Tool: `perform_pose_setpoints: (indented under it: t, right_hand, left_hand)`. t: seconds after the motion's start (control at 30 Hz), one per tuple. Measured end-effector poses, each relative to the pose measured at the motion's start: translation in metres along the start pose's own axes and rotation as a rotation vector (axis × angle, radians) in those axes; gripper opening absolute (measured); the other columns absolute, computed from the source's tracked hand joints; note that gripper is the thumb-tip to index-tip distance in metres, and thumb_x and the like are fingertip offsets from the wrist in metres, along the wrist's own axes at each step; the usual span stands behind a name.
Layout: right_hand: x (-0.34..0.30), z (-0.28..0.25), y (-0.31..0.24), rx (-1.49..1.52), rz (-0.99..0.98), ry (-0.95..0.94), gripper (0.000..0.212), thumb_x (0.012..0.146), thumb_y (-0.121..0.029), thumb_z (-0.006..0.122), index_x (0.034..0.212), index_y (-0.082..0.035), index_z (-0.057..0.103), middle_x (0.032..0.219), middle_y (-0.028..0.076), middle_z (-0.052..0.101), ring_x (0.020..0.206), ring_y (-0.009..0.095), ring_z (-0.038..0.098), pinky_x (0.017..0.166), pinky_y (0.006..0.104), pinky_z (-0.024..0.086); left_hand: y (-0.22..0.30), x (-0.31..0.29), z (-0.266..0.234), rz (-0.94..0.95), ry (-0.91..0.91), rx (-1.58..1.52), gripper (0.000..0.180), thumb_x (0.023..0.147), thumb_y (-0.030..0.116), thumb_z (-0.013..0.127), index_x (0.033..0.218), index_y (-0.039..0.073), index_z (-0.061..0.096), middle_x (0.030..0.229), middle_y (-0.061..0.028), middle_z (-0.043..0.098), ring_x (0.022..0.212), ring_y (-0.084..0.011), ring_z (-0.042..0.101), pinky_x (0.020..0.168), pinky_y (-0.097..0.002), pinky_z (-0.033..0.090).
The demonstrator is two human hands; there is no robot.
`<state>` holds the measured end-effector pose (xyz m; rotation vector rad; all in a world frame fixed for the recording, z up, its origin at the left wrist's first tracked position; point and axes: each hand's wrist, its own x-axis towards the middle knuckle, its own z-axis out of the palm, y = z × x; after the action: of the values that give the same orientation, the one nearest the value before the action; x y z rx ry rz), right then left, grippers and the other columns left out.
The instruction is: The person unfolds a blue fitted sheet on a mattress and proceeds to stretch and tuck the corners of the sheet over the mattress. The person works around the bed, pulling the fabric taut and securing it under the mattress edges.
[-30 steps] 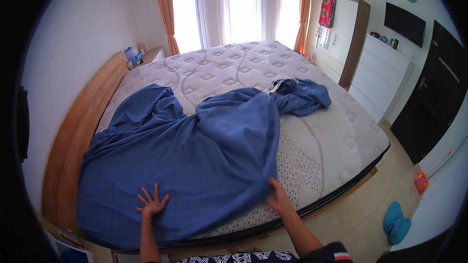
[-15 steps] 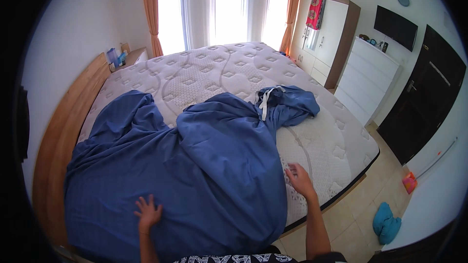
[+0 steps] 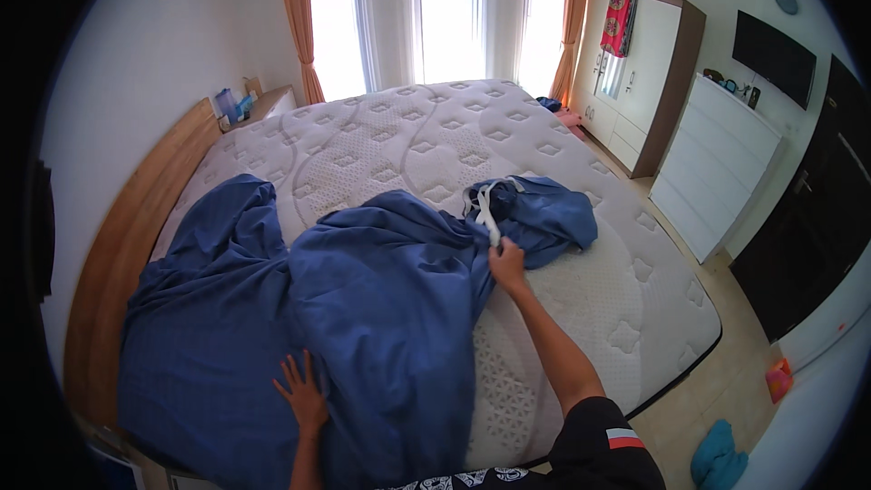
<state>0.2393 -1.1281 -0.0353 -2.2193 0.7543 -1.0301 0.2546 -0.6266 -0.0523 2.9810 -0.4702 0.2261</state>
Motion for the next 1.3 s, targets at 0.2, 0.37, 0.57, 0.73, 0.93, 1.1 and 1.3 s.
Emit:
perform_pose_setpoints:
  t: [0.2,0.37,0.57,0.73,0.93,1.1,1.3]
  right_hand:
    - [-0.044,-0.211,0.055,-0.071,0.051,0.371,0.022,0.091,-0.018,0.057,0.083,0.002,0.055,0.056,0.005,0.044,0.051,0.012,0.04,0.046,0.035,0.033]
    - [-0.135,-0.373,0.11,-0.81,0.772,-0.121,0.032,0.083,-0.03,0.067,0.092,0.0,0.064,0.089,0.021,0.067,0.087,0.04,0.065,0.078,0.048,0.051]
    - [-0.064,-0.36,0.082,-0.514,0.324,-0.061,0.049,0.09,-0.029,0.061,0.126,0.002,0.053,0.124,0.023,0.058,0.113,0.038,0.057,0.096,0.0422,0.044]
    - [-0.022,-0.225,0.039,-0.504,0.349,-0.457,0.051,0.091,-0.024,0.061,0.138,-0.01,0.048,0.134,0.024,0.052,0.117,0.04,0.056,0.099,0.0443,0.044]
    - [-0.002,-0.226,0.105,0.036,-0.168,-0.363,0.041,0.086,0.001,0.05,0.126,-0.004,0.059,0.124,0.024,0.06,0.116,0.036,0.058,0.1,0.0408,0.044]
    - [0.035,-0.385,0.202,-0.516,0.17,0.508,0.046,0.093,-0.014,0.051,0.136,0.002,0.044,0.131,0.024,0.053,0.121,0.038,0.05,0.103,0.0429,0.038]
    - [-0.062,-0.279,0.08,-0.289,-0.134,0.064,0.049,0.09,-0.031,0.06,0.129,-0.002,0.054,0.126,0.017,0.057,0.118,0.037,0.05,0.104,0.0465,0.034]
  left_hand:
    - [-0.013,0.0,0.017,-0.155,0.034,-0.061,0.053,0.102,0.028,0.029,0.152,0.012,0.022,0.156,-0.0098,0.026,0.147,-0.0271,0.016,0.117,-0.0538,0.001]
    - [0.001,0.009,0.007,-0.2,-0.017,-0.059,0.055,0.102,0.033,0.028,0.152,0.012,0.023,0.156,-0.0107,0.027,0.146,-0.028,0.016,0.117,-0.0541,0.001]
    - [0.026,0.041,0.002,-0.431,-0.175,-0.02,0.069,0.097,0.051,0.036,0.153,0.016,0.017,0.151,-0.0223,0.027,0.142,-0.0417,0.017,0.107,-0.0707,0.0]
    - [0.044,0.054,0.011,-0.477,-0.129,0.094,0.071,0.095,0.056,0.037,0.154,0.024,0.013,0.152,-0.022,0.023,0.142,-0.0448,0.016,0.103,-0.0761,0.001]
    - [0.035,0.051,0.016,-0.468,-0.059,0.124,0.071,0.095,0.053,0.04,0.154,0.025,0.014,0.153,-0.0187,0.024,0.142,-0.0427,0.017,0.105,-0.0737,0.002]
    - [0.044,0.056,0.033,-0.426,-0.016,0.131,0.071,0.094,0.049,0.045,0.154,0.025,0.015,0.154,-0.0153,0.024,0.142,-0.0408,0.019,0.108,-0.0709,0.005]
    - [0.029,0.043,0.021,-0.487,-0.01,0.244,0.069,0.096,0.048,0.043,0.154,0.026,0.015,0.154,-0.0137,0.025,0.142,-0.039,0.021,0.108,-0.0689,0.01]
